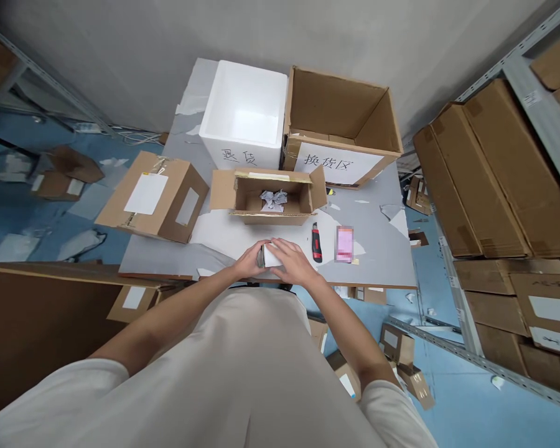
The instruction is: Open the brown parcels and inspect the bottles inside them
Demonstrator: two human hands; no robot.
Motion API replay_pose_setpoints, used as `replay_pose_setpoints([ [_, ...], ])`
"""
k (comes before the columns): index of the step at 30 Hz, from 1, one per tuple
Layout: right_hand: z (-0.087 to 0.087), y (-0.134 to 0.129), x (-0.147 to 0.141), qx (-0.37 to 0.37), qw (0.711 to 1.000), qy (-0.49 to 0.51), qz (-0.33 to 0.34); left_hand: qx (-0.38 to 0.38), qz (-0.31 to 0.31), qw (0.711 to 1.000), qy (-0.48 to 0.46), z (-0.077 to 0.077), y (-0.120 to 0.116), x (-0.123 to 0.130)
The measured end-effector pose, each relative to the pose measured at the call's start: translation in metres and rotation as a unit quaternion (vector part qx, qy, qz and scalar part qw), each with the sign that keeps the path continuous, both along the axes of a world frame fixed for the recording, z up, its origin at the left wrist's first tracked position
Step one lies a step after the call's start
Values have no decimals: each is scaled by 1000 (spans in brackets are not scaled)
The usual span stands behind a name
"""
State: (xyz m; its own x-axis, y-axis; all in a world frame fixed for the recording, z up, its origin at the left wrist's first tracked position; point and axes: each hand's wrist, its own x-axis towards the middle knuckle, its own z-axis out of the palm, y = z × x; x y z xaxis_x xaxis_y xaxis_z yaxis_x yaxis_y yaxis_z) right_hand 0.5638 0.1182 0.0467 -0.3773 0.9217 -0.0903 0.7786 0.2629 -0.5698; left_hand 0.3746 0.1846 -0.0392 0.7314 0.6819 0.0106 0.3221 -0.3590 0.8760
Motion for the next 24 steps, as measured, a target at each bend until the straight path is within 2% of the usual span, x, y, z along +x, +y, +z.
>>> replay_pose_setpoints([
  [3,11,16,-5,-9,987,-114,114,0,3,1000,7,5,0,-1],
  [8,10,38,-7,14,966,-183,181,-5,3,1000,14,17,3,-3],
  [12,8,45,-11,17,957,-192,216,1,-8,999,37,15,8,-8],
  [16,9,50,-20,3,953,-218,209,4,-32,998,62,10,11,-9],
  [19,11,48,-15,4,960,-208,185,-2,-37,997,62,10,13,-6],
  [21,12,43,-2,25,974,-172,149,-7,-39,998,51,11,15,-5],
  [24,10,27,21,89,985,-136,60,-20,-24,999,45,12,19,-10],
])
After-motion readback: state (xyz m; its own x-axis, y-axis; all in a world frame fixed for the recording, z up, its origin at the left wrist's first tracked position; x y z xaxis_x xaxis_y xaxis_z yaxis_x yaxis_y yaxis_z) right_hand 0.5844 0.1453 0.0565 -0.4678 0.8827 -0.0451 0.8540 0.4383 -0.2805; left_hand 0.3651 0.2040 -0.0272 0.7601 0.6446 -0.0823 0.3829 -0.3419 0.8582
